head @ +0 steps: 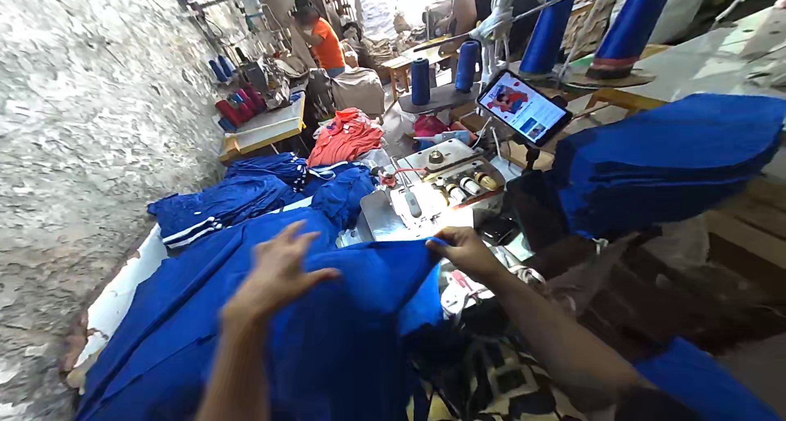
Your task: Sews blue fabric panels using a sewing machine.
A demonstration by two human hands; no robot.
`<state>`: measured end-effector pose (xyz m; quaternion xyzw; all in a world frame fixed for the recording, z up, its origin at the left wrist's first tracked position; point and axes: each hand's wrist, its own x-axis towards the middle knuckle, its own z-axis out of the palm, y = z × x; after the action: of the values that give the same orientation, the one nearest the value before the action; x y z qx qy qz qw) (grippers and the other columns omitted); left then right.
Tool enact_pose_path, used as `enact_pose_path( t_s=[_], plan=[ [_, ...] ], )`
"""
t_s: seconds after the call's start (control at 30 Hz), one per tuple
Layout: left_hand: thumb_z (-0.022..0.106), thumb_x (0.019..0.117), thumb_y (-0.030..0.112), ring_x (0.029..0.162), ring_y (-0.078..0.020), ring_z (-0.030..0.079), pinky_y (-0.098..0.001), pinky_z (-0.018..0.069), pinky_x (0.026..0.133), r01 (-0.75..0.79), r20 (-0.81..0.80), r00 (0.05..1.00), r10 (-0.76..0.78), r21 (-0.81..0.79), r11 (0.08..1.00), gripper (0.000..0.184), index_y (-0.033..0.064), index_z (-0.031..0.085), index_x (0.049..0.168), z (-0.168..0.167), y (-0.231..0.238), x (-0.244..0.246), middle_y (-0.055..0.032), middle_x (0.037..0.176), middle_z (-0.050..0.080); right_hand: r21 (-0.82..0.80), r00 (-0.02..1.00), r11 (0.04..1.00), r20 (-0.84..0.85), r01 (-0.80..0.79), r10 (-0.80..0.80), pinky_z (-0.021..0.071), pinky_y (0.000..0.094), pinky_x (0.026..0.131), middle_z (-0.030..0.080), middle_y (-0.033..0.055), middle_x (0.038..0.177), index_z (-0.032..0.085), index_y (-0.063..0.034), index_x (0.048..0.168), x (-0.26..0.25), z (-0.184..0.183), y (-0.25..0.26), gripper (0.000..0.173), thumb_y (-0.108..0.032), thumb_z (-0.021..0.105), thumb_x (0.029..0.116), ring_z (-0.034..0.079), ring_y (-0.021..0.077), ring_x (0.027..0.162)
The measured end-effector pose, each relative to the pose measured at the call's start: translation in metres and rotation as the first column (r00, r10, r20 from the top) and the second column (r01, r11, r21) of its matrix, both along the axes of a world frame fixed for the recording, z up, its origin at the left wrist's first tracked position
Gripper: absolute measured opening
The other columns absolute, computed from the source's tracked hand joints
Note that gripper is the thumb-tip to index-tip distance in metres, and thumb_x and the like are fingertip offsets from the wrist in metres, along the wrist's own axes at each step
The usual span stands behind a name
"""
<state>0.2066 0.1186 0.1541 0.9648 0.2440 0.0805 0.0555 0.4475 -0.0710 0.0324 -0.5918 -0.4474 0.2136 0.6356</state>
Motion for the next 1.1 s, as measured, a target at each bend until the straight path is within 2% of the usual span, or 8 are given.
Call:
enact_pose_path(
  t_s=[0.1,0.17,0.23,0.33,0.53,0.67,0.87,1.1],
  plan=[
    [0.073,0.0933,0.034,0.122,-0.0408,0.061,-0.0645,0.041,0.105,0.395,0.266,0.899,-0.349,-0.143,0.908,0.057,-0.0052,0.062,0.133,-0.053,-0.031,0.086,-0.0239,0.131,0.065,0.035,0.998,0.999,-0.06,0.014,-0.012,0.0525,0.0183,0.07,0.066,-0.0051,0.073,0.07,-0.0001,0.089,-0.011,0.009,0.007,0.014,-0.012,0.066,0.0972,0.06,-0.0034,0.068],
    [0.068,0.096,0.02,0.091,-0.0274,0.071,-0.0463,0.0555,0.086,0.505,0.418,0.808,-0.416,-0.127,0.854,0.03,-0.0075,0.07,0.107,-0.08,-0.038,0.112,-0.0183,0.097,0.073,0.073,0.99,0.996,-0.138,0.049,-0.038,0.0527,0.0192,0.071,0.064,-0.0056,0.074,0.068,-0.0016,0.087,-0.012,0.001,0.002,0.021,-0.011,0.057,0.1026,0.06,-0.0027,0.07],
    [0.063,0.0972,0.011,0.075,-0.017,0.065,-0.0311,0.0541,0.075,0.496,0.507,0.777,-0.374,-0.126,0.859,0.021,-0.0077,0.069,0.091,-0.097,-0.04,0.117,-0.0145,0.081,0.068,0.061,0.974,0.998,-0.225,0.008,0.006,0.0538,0.0222,0.076,0.064,-0.0045,0.08,0.063,-0.002,0.092,-0.013,-0.017,-0.01,0.019,-0.012,0.053,0.104,0.062,-0.0008,0.077],
    [0.064,0.0949,0.01,0.078,-0.0142,0.065,-0.0261,0.0535,0.077,0.435,0.55,0.776,-0.31,-0.111,0.893,0.019,-0.0068,0.071,0.089,-0.113,-0.036,0.112,-0.0145,0.083,0.069,0.025,0.961,0.992,-0.244,-0.128,0.13,0.0583,0.0234,0.085,0.073,0.0027,0.096,0.066,0.0059,0.109,-0.026,-0.055,-0.028,0.018,-0.006,0.065,0.0958,0.069,0.0026,0.088],
    [0.068,0.0902,0.011,0.089,-0.0014,0.065,-0.0161,0.0503,0.086,0.42,0.62,0.744,-0.25,-0.142,0.897,0.015,-0.0019,0.076,0.091,-0.118,-0.016,0.126,-0.0073,0.089,0.072,0.045,0.979,0.984,-0.12,0.171,-0.165,0.0499,0.0113,0.073,0.064,0.0048,0.093,0.077,0.0002,0.093,-0.028,-0.083,-0.014,0.013,-0.01,0.07,0.0901,0.059,-0.0023,0.079],
    [0.068,0.0903,0.009,0.091,0.001,0.067,-0.017,0.0536,0.086,0.407,0.568,0.806,-0.167,-0.327,0.853,0.014,-0.0015,0.075,0.095,-0.122,-0.01,0.134,-0.0057,0.097,0.075,-0.065,0.977,0.99,-0.168,0.125,-0.134,0.0504,0.0175,0.075,0.068,0.0083,0.093,0.071,0.0053,0.093,-0.018,-0.078,-0.006,0.012,0.002,0.062,0.0863,0.06,0.002,0.081],
    [0.069,0.0897,0.009,0.095,-0.0028,0.068,-0.0194,0.0533,0.09,0.423,0.575,0.792,-0.208,-0.27,0.865,0.014,-0.0017,0.076,0.096,-0.128,-0.005,0.133,-0.0082,0.098,0.075,0.065,0.87,0.982,-0.477,0.178,-0.127,0.0447,0.0152,0.064,0.055,-0.0075,0.078,0.056,-0.0076,0.092,-0.02,-0.084,0.002,0.01,-0.005,0.065,0.0879,0.052,-0.002,0.068],
    [0.069,0.0894,0.007,0.085,-0.0007,0.066,-0.0177,0.0524,0.081,0.335,0.553,0.824,-0.122,-0.303,0.892,0.014,-0.0035,0.072,0.098,-0.134,-0.004,0.133,-0.0077,0.092,0.073,0.04,0.855,0.937,-0.424,0.348,-0.3,0.0421,0.0131,0.055,0.054,-0.0098,0.064,0.055,-0.0101,0.082,-0.029,-0.095,0.015,0.024,-0.002,0.078,0.0804,0.048,-0.0035,0.055]
  ],
)
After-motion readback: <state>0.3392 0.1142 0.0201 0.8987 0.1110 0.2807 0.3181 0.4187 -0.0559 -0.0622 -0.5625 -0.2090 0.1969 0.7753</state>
